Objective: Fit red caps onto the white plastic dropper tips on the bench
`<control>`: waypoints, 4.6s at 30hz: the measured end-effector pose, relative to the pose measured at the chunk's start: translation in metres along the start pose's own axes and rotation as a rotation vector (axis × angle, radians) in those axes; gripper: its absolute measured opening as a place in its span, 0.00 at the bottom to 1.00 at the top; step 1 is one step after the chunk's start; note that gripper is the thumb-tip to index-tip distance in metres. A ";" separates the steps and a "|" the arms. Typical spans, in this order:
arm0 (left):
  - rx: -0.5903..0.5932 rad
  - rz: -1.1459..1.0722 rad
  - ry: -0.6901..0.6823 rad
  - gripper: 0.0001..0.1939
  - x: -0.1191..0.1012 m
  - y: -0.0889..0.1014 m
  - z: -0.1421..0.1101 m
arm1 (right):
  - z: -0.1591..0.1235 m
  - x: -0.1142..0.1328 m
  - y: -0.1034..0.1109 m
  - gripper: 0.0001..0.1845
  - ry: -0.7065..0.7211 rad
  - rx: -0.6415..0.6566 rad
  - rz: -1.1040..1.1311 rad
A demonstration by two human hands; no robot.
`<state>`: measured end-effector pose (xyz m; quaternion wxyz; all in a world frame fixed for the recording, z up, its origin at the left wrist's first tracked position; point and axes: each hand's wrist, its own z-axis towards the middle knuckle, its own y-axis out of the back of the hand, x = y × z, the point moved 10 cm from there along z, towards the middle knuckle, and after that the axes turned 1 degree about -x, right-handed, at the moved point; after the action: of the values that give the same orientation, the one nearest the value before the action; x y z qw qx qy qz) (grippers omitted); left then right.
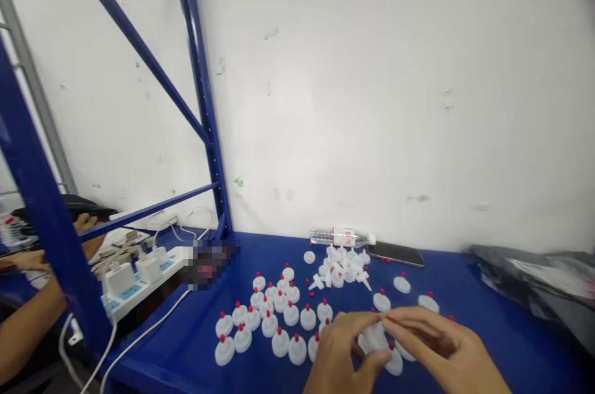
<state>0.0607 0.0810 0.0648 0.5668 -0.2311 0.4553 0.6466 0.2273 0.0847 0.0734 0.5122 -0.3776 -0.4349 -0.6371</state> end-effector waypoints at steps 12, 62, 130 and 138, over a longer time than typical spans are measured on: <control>0.023 -0.013 -0.005 0.27 0.012 0.002 0.010 | -0.008 0.012 -0.004 0.12 -0.066 -0.047 0.114; 0.072 0.379 0.342 0.34 0.037 0.127 0.095 | 0.056 0.064 -0.041 0.10 0.277 0.237 -0.754; 0.455 -0.628 0.441 0.27 0.013 -0.009 0.023 | -0.012 0.022 -0.011 0.12 -0.019 -0.134 0.050; 0.491 -0.613 0.458 0.32 0.010 -0.017 0.020 | -0.015 0.029 -0.007 0.05 0.051 -0.181 -0.060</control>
<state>0.0782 0.1022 0.0605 0.6548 -0.3511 0.6193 0.2538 0.2141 0.0622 0.0944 0.4673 -0.3930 -0.3735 -0.6983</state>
